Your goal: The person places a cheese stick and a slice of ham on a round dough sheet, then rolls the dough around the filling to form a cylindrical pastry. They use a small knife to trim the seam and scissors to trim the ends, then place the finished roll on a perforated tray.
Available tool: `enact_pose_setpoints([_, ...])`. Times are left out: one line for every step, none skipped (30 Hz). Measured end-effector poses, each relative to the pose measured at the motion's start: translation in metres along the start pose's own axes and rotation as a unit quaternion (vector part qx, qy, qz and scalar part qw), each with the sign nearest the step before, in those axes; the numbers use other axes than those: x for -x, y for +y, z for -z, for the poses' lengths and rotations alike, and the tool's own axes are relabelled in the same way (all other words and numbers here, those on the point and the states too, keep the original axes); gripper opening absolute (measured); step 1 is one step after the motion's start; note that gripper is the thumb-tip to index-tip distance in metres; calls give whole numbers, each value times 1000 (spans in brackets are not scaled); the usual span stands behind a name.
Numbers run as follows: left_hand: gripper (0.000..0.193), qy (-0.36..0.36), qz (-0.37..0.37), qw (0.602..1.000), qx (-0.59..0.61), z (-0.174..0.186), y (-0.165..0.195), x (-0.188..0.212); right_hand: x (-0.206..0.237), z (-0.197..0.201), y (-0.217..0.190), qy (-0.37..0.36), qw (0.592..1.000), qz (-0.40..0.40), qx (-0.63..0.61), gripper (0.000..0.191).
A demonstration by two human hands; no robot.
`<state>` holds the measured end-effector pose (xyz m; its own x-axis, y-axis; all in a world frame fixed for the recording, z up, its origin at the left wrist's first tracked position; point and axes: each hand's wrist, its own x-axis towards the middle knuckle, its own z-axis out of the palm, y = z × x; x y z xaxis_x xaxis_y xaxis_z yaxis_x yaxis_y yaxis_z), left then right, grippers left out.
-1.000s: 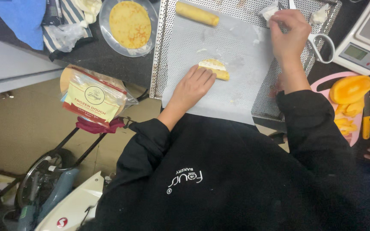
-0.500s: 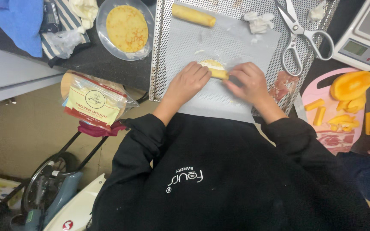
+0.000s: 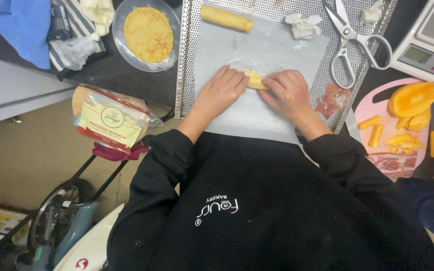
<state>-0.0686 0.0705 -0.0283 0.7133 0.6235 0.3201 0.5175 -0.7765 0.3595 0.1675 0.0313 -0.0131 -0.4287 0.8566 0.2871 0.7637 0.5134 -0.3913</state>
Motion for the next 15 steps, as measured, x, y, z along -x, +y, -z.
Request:
enact_pose_setpoints([29, 0, -2, 1000, -6, 0, -1, 0, -1, 0, 0, 1, 1000, 0, 1, 32])
enact_pose_setpoints([30, -1, -3, 1000, -12, 0, -1, 0, -2, 0, 0, 1, 1000, 0, 1, 31])
enact_pose_setpoints([31, -2, -3, 1000, -18, 0, -3, 0, -3, 0, 0, 2, 1000, 0, 1, 31])
enact_pose_setpoints([31, -8, -5, 1000, -21, -1, -3, -1, -3, 0, 0, 2, 1000, -1, 0, 31])
enact_pose_setpoints([31, -13, -6, 1000, -24, -1, -4, -2, -4, 1, 0, 2, 1000, -1, -1, 31])
enact_pose_setpoints([31, -19, -7, 999, -26, -2, -5, -2, -4, 1, 1, 2, 1000, -2, -2, 31])
enact_pose_setpoints([31, -22, -7, 999, -28, -3, -6, -3, -4, 0, 1, 1, 1000, -5, -2, 31])
enact_pose_setpoints([31, -26, -8, 999, -29, -4, -6, -4, -4, 1, 1, -1, 1000, -8, -2, 30])
enact_pose_setpoints([31, -30, -8, 999, -31, -5, -6, -4, -4, 1, 1, -2, 1000, -12, -1, 30])
enact_pose_setpoints([31, -31, -5, 999, -29, -5, -7, -4, -4, 0, 2, -4, 1000, -13, -2, 30])
enact_pose_setpoints([31, -32, -3, 999, -27, -6, -7, -4, -4, 0, 2, -5, 1000, -15, -3, 30])
enact_pose_setpoints([31, -33, 0, 999, -25, -7, -7, -4, -4, 0, 3, -6, 1000, -16, -3, 29])
enact_pose_setpoints([31, -30, 1, 999, -24, -8, -8, -5, -4, -1, 4, -9, 1000, -17, -5, 29])
enact_pose_setpoints([31, -26, 2, 999, -23, -9, -8, -5, -4, -1, 5, -11, 1000, -18, -6, 30])
enact_pose_setpoints([31, -23, 4, 1000, -21, -10, -9, -5, -4, -2, 5, -14, 1000, -19, -8, 30])
